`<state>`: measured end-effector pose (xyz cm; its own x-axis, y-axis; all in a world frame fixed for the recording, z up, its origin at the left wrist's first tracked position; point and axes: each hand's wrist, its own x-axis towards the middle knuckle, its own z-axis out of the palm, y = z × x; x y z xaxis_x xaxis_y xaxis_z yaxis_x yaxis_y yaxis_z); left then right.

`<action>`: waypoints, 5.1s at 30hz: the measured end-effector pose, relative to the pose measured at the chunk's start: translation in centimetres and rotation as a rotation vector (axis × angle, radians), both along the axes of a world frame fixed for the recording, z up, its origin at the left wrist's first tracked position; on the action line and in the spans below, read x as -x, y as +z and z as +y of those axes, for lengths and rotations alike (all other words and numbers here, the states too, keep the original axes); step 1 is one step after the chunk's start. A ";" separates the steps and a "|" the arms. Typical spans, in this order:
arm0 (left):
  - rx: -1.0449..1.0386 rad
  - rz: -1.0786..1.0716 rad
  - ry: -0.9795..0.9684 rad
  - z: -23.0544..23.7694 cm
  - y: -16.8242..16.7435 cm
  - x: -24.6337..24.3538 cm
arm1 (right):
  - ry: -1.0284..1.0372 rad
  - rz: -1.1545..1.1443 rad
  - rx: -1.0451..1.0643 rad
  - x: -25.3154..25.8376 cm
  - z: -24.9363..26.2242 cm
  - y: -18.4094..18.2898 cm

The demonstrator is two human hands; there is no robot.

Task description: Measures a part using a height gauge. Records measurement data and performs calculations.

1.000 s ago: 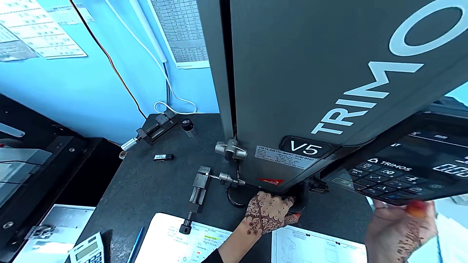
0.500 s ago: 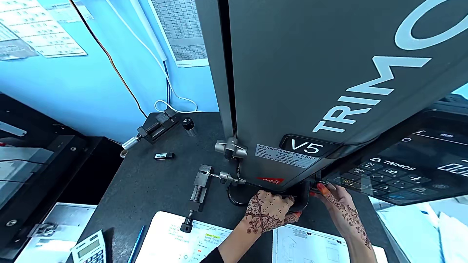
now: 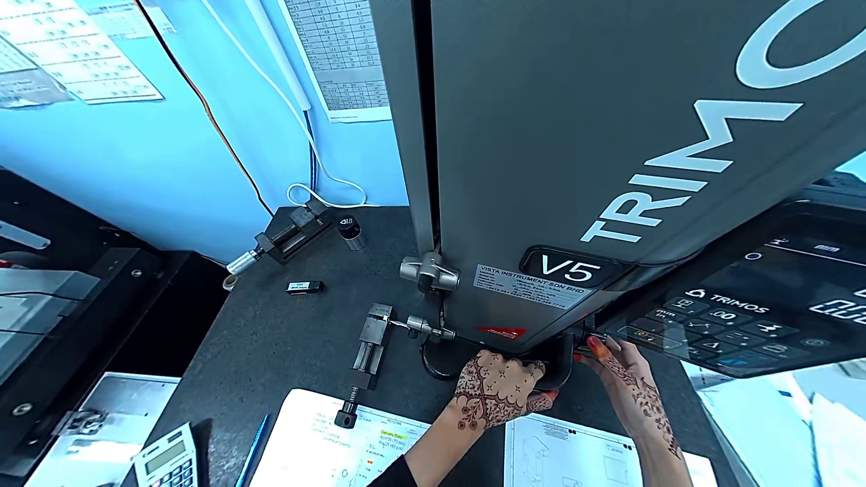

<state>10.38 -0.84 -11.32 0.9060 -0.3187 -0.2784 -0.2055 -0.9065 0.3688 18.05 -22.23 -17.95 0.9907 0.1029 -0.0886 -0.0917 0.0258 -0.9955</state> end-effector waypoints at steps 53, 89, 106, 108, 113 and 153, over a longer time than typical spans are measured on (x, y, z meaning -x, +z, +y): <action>0.041 0.061 -0.007 0.5 0.9 -0.5 | 0.033 -0.304 0.519 0.0 3.0 -6.0; 0.032 0.045 -0.020 0.7 0.5 -0.4 | 0.012 -0.311 0.531 -0.1 3.0 -5.9; 0.044 0.035 0.007 0.6 0.4 -0.3 | 0.009 -0.313 0.535 0.0 3.0 -5.7; 0.036 0.043 0.004 0.5 0.5 -0.3 | 0.008 -0.309 0.535 0.0 3.0 -5.7; 0.029 0.036 0.007 0.5 0.5 -0.3 | 0.008 -0.314 0.540 -0.1 3.1 -5.8; 0.039 -0.028 0.002 0.5 -0.3 -0.2 | 0.146 -0.141 0.019 -0.7 -0.6 -1.6</action>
